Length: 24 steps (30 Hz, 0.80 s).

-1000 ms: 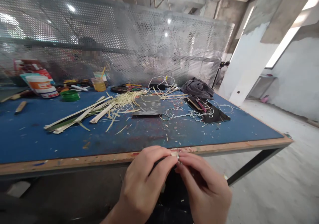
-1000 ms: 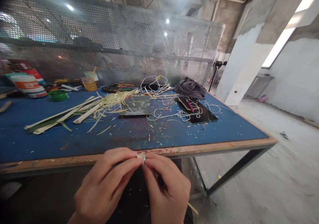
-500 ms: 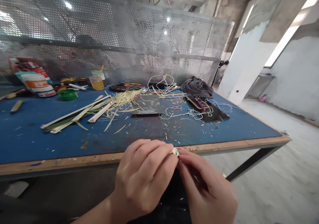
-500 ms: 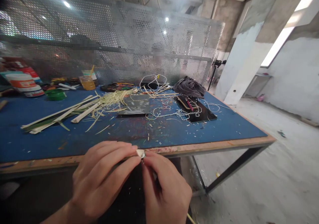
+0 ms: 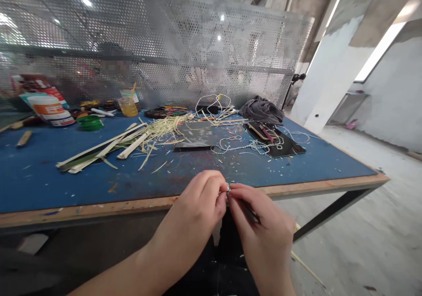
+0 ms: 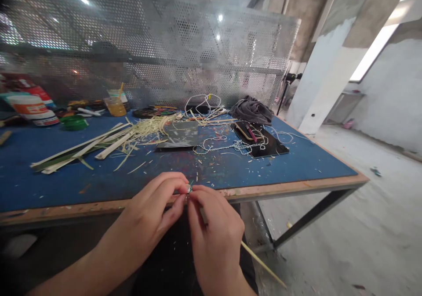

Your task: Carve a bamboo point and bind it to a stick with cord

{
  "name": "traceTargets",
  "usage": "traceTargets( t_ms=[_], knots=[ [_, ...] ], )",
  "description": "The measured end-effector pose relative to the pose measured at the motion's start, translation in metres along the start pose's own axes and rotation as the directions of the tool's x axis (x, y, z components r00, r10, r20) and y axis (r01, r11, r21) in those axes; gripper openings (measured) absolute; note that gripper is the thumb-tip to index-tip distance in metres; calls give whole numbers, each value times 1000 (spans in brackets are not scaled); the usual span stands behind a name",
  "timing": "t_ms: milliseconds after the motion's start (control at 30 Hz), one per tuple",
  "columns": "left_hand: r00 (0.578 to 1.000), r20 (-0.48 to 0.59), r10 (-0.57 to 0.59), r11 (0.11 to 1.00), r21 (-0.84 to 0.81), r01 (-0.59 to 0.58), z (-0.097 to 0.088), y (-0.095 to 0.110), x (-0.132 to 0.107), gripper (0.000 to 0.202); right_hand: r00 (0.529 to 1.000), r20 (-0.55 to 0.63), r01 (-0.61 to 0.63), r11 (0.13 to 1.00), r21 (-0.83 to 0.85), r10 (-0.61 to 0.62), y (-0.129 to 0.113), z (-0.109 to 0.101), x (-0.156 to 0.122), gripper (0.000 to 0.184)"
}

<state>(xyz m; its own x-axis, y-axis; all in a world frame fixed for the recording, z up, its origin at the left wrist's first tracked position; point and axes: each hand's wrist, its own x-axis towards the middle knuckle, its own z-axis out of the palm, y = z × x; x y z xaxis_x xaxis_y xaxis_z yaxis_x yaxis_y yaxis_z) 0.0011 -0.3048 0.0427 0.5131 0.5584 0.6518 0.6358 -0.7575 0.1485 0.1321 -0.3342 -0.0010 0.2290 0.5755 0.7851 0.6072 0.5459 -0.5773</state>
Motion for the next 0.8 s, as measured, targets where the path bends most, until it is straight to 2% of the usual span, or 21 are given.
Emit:
traceTargets(
  t_ms=[67,167,333,400,500,600,700,767,800],
  knots=[
    [986,124,-116,979,-152,134,-3,-1,3,15,1000,9,-19,1000,10,19,2,1,0,12],
    [919,299,-257,903,-265,339,-7,-5,6,14,998,37,-44,999,17,44,4,1,-1,12],
    [807,503,-309,829,-274,488,-14,-18,14,14,989,151,-10,1000,21,7,8,-1,-1,13],
    [739,593,-319,786,-270,556,-18,-23,19,14,981,191,26,999,37,-33,8,-2,0,14],
    [615,729,-301,701,-268,661,-23,-29,28,13,967,238,74,995,73,-89,7,-4,1,15],
    [476,849,-228,528,-302,794,-26,-32,34,12,946,297,102,988,117,-133,6,-6,3,17],
    [343,922,-177,349,-267,898,-28,-33,38,12,924,340,126,979,159,-174,4,-8,5,18],
    [297,939,-171,334,-229,914,-31,-33,40,13,908,368,146,974,172,-201,3,-9,5,19],
    [285,942,-175,369,-206,906,-33,-32,40,13,899,383,155,973,173,-211,3,-10,5,20]
  ],
)
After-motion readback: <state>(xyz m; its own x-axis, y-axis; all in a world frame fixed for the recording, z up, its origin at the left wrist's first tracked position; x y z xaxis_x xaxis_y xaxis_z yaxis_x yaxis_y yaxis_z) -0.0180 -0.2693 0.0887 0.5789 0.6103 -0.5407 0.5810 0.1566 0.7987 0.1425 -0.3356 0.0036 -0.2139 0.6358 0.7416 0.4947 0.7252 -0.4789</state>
